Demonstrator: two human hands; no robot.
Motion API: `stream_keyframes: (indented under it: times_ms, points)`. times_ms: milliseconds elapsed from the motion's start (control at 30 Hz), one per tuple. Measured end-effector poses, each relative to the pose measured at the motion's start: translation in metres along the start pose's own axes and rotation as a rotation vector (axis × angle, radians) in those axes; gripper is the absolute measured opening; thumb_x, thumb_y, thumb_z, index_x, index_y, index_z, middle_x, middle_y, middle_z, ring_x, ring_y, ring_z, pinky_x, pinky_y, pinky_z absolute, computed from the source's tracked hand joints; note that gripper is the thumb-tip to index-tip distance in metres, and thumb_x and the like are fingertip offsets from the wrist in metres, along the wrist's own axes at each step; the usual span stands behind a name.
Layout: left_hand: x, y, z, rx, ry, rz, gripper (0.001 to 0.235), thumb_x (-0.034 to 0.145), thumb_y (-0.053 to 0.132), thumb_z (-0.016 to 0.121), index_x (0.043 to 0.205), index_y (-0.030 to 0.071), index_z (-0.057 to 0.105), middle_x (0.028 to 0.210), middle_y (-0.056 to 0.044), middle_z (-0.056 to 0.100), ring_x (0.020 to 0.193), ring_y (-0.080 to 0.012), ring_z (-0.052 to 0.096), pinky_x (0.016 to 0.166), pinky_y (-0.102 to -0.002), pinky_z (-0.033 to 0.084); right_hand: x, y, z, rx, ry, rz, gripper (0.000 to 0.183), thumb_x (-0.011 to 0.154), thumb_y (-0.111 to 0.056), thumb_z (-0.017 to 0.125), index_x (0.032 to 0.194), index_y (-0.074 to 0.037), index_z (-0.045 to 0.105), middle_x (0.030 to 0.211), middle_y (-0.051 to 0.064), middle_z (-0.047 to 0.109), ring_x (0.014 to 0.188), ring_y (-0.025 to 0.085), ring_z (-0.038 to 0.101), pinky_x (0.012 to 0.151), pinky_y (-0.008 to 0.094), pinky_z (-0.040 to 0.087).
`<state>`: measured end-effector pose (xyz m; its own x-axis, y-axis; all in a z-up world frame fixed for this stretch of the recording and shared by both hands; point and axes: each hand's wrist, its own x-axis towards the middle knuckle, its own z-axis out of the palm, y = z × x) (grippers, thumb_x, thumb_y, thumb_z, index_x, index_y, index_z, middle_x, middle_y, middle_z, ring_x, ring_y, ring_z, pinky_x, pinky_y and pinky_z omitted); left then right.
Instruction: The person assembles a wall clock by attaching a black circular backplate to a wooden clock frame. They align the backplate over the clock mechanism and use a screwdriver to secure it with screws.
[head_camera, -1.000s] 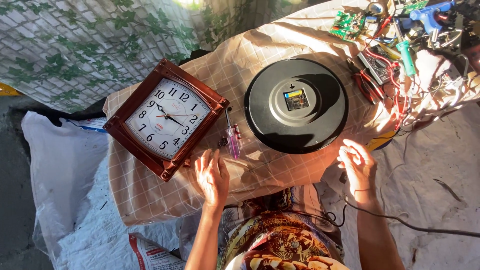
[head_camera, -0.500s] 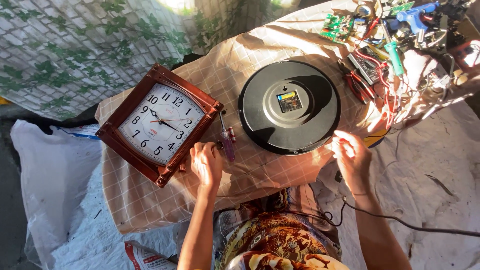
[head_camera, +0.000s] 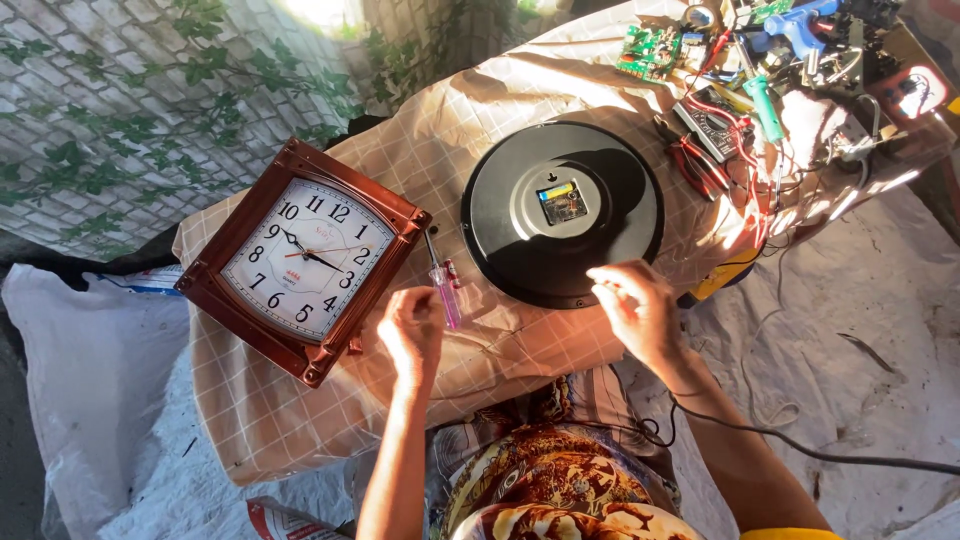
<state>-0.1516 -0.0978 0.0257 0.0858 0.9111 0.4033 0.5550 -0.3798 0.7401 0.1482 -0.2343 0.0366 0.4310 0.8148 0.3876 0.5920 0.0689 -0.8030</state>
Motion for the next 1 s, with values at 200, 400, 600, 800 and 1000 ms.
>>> stream_keyframes:
  times_ms: [200,400,600,800,1000]
  points:
    - [-0.018,0.061,0.025,-0.803,-0.387,-0.469,0.004,0.079,0.004,0.077,0.081,0.007,0.077,0.072,-0.007,0.070,0.070,-0.0131,0.062,0.067,-0.029,0.054,0.007,-0.053,0.043,0.040,-0.167,-0.258,0.017,0.084,-0.011,0.082,0.100,-0.016,0.081,0.094,0.004,0.075,0.083,0.022,0.074,0.072,0.034,0.062]
    - [-0.024,0.045,0.050,-1.265,-0.321,-0.649,0.016,0.075,-0.005,0.080,0.084,0.001,0.068,0.071,-0.014,0.069,0.066,-0.0163,0.063,0.065,-0.027,0.051,0.027,-0.079,0.061,0.149,-0.299,-0.333,0.008,0.091,-0.008,0.074,0.098,-0.010,0.077,0.092,0.011,0.074,0.083,0.031,0.074,0.073,0.040,0.061]
    - [-0.014,0.028,0.048,-1.350,-0.312,-0.695,0.018,0.079,-0.006,0.080,0.091,0.001,0.069,0.078,-0.014,0.071,0.071,-0.0195,0.068,0.072,-0.029,0.055,0.043,-0.069,0.078,0.135,-0.412,-0.282,0.004,0.091,-0.009,0.073,0.091,-0.012,0.076,0.089,0.006,0.075,0.080,0.026,0.075,0.070,0.037,0.061]
    - [0.003,0.032,0.031,-1.261,-0.331,-0.604,0.020,0.083,-0.002,0.078,0.100,0.003,0.070,0.083,-0.010,0.072,0.077,-0.0176,0.070,0.074,-0.026,0.056,0.061,-0.084,0.095,0.116,-0.450,-0.264,0.005,0.088,-0.006,0.074,0.089,-0.010,0.072,0.086,0.010,0.071,0.077,0.031,0.071,0.065,0.041,0.057]
    - [0.011,0.017,0.009,-0.785,-0.217,-0.331,0.022,0.092,0.003,0.069,0.114,0.001,0.067,0.089,-0.017,0.072,0.084,-0.0198,0.067,0.081,-0.035,0.055,0.098,-0.065,0.115,0.030,-0.464,-0.250,0.006,0.085,-0.007,0.077,0.085,-0.010,0.072,0.089,0.010,0.070,0.077,0.031,0.069,0.064,0.042,0.055]
